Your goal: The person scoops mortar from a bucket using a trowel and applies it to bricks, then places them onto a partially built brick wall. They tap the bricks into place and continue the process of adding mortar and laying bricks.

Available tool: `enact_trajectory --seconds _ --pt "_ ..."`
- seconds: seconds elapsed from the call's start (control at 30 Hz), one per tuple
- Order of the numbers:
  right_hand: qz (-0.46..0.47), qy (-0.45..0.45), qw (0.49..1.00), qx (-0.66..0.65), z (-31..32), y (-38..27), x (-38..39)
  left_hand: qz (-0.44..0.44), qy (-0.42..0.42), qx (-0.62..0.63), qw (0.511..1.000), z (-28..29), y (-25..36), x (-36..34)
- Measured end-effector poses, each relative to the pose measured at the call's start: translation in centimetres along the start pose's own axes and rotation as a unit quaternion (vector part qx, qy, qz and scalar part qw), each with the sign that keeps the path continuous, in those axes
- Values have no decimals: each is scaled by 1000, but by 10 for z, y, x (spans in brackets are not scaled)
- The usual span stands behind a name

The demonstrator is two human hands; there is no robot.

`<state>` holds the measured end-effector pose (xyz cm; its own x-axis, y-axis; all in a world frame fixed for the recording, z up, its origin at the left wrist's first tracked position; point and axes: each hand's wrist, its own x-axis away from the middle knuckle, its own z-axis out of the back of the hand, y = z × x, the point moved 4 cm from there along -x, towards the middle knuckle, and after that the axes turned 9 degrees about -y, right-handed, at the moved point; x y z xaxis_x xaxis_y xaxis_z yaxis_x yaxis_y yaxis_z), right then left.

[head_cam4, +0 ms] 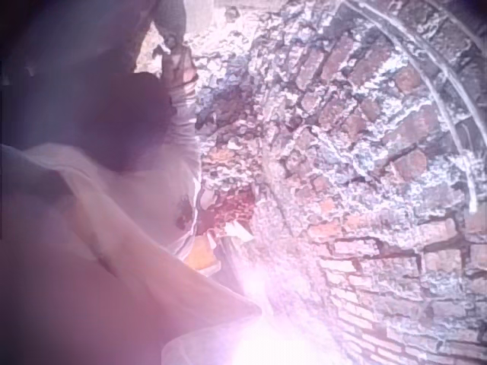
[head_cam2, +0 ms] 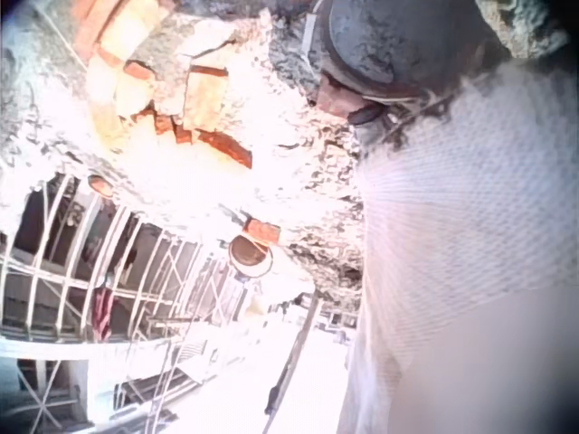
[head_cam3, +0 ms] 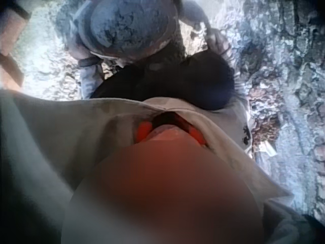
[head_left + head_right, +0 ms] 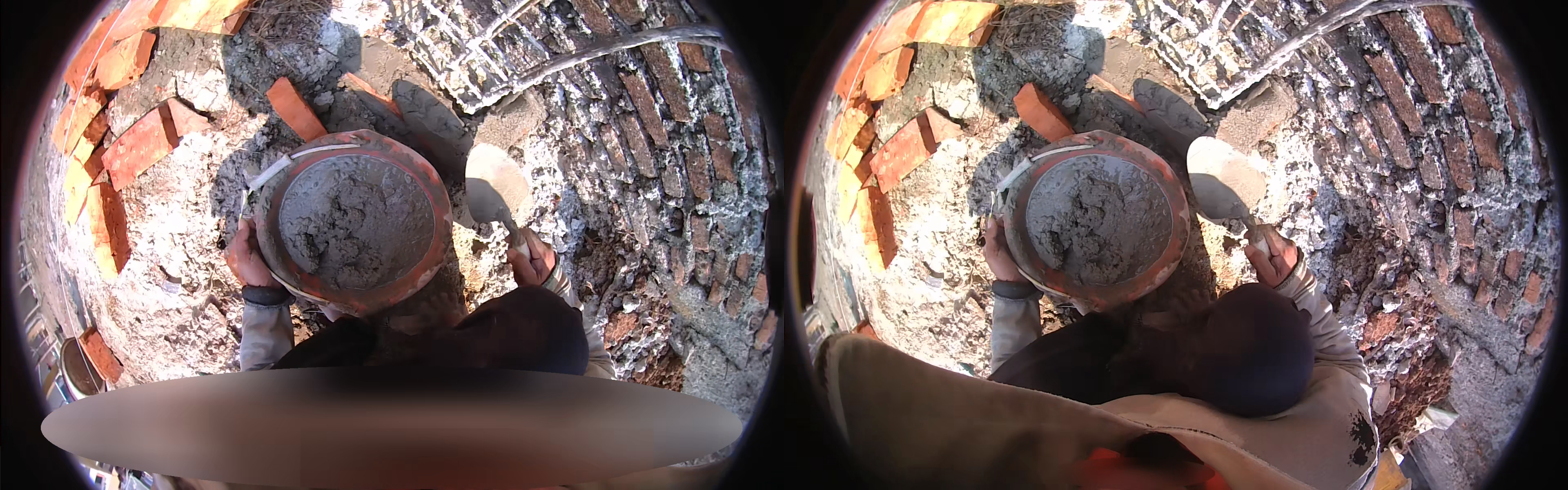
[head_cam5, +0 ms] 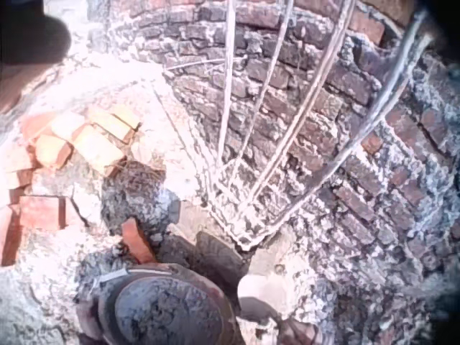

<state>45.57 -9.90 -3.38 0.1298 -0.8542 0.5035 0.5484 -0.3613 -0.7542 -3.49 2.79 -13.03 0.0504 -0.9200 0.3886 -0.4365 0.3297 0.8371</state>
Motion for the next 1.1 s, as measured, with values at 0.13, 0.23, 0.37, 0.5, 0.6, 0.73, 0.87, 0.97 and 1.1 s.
enact_trajectory --seconds 0.13,0.23,0.37,0.5,0.6,0.73,0.87,0.97,1.1 --pt "154 -69 946 277 42 -100 -10 5 4 -63 998 -10 -4 -5" --pt "99 6 978 181 53 -80 -12 13 -19 -28 999 -18 -12 12" --pt "165 275 918 234 31 36 14 11 -28 74 997 -52 -2 40" --pt "-86 392 907 127 -37 122 -30 21 -92 15 995 -9 -13 21" --pt "-182 415 889 64 -89 171 -97 63 -36 -18 997 -37 -7 27" --pt "-149 413 708 -553 -97 109 -100 86 23 -31 996 -40 2 38" --pt "-182 433 780 -414 -57 124 -96 96 68 -29 993 -90 8 45" --pt "-83 476 765 -425 -53 144 -120 99 45 6 994 -67 1 39" --pt "-100 319 818 -468 -20 123 -90 79 25 -43 996 -60 -2 37"
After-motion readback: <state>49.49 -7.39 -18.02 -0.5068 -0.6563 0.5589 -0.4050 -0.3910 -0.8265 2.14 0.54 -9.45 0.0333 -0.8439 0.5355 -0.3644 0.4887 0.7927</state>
